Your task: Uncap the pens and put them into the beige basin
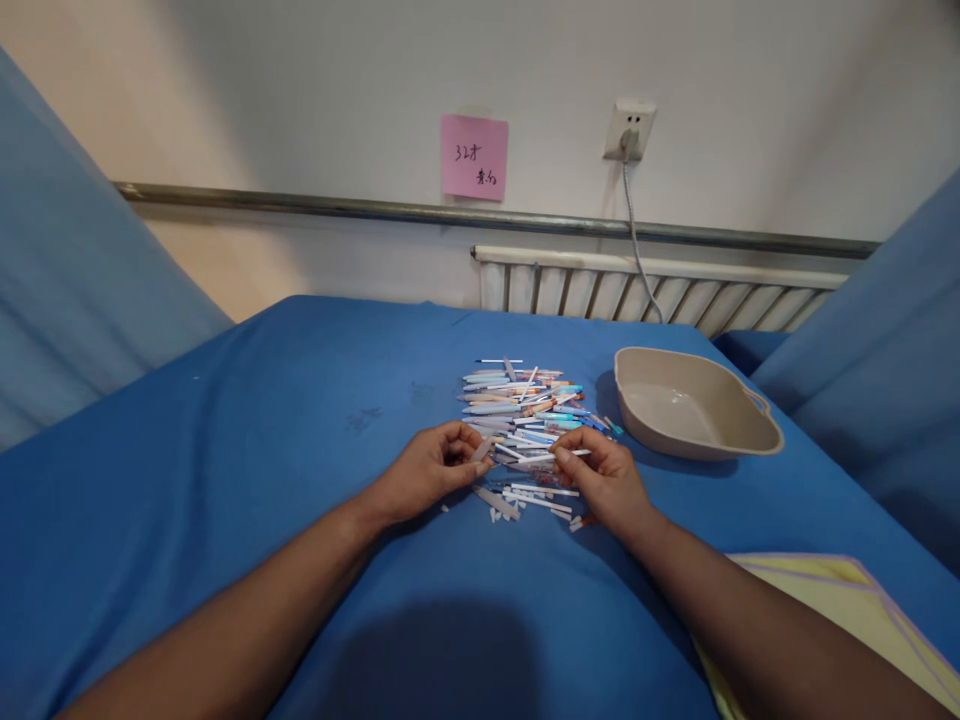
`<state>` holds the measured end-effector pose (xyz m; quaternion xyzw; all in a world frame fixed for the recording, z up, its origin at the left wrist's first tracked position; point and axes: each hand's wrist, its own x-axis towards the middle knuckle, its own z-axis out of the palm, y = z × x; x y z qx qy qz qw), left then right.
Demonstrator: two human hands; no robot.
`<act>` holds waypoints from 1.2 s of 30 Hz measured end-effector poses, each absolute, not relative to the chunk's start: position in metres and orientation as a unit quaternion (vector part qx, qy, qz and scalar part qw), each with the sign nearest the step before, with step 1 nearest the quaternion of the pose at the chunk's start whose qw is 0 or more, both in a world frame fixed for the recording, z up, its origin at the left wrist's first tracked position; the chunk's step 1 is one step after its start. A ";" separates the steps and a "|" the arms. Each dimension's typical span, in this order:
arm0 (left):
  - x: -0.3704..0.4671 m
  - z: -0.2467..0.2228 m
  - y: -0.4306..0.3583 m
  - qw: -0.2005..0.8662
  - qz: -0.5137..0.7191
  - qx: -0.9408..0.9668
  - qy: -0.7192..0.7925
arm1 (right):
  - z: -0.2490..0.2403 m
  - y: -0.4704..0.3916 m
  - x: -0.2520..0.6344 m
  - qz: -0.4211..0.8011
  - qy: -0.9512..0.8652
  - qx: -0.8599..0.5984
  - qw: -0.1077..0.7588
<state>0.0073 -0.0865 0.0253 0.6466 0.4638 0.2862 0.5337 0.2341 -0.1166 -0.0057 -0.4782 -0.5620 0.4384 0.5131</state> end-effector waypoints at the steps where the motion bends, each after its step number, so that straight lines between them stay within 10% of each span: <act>1: 0.007 0.026 -0.087 0.533 0.287 0.646 0.465 | -0.005 -0.117 0.234 0.437 -0.564 -0.480 0.511; 36: 0.007 0.024 -0.091 0.710 0.303 0.497 0.397 | -0.011 -0.114 0.237 0.632 -0.456 -0.382 0.497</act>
